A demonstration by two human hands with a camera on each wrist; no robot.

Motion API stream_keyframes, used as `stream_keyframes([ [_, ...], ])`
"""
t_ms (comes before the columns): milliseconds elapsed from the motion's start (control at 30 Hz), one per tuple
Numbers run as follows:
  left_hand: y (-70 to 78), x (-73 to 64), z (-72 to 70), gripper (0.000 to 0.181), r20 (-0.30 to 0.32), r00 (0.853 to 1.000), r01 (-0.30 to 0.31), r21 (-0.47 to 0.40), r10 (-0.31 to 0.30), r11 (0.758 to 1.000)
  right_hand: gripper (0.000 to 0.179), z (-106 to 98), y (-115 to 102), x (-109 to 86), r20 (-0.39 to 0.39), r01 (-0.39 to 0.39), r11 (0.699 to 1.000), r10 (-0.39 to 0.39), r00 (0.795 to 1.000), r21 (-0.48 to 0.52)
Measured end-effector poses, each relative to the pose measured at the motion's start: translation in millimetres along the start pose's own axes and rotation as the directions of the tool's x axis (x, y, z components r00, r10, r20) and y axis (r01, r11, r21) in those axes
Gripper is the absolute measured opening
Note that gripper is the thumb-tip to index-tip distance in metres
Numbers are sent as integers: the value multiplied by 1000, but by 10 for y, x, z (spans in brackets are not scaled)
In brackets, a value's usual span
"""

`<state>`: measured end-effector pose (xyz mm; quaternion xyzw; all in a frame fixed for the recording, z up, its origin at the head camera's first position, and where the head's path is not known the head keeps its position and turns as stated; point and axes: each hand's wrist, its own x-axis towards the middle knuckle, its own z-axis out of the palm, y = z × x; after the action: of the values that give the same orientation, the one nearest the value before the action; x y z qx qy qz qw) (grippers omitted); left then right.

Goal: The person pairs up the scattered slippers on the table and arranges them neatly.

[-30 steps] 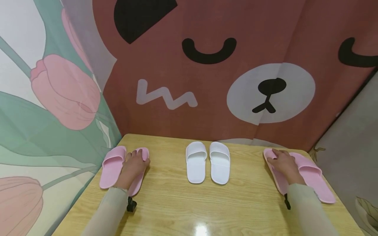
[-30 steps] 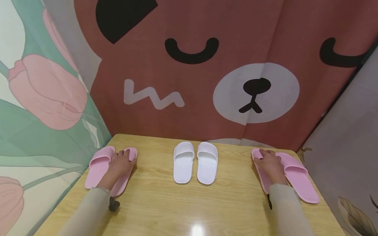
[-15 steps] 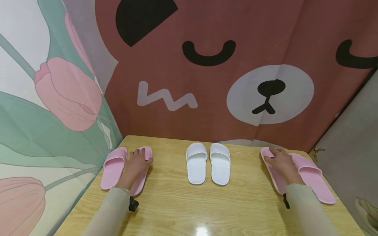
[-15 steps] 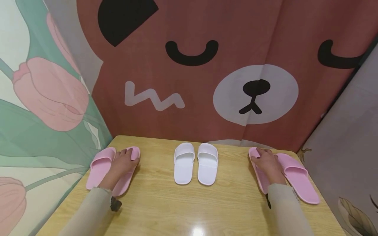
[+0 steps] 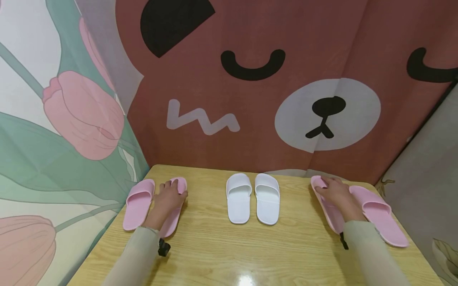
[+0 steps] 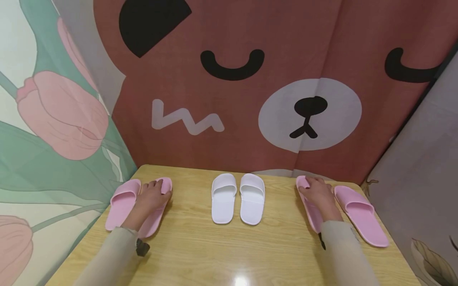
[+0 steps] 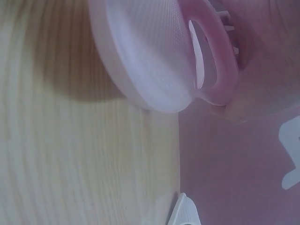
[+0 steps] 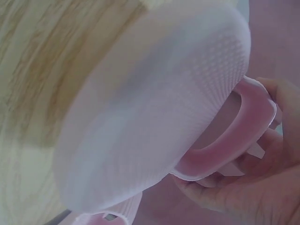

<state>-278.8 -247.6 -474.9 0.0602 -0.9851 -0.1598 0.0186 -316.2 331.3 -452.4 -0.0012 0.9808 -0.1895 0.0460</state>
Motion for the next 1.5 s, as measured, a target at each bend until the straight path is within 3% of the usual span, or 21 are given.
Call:
stream_keyframes([
  [233,59,5,-23,73,6,1000,1,-14,-1,1000,81,-11,-91,4,2,-18,1000,18,1000,18],
  [567,128,-6,-34,74,1,1000,-1,-30,1,1000,75,20,-218,1,-58,78,997,-79,995,-6],
  [1300,203,10,-27,75,14,1000,4,-30,-3,1000,76,24,-547,-40,-15,34,998,-34,999,47],
  [1500,194,39,-8,75,0,1000,-3,-31,3,1000,74,65,-616,-26,-33,60,997,-59,998,50],
])
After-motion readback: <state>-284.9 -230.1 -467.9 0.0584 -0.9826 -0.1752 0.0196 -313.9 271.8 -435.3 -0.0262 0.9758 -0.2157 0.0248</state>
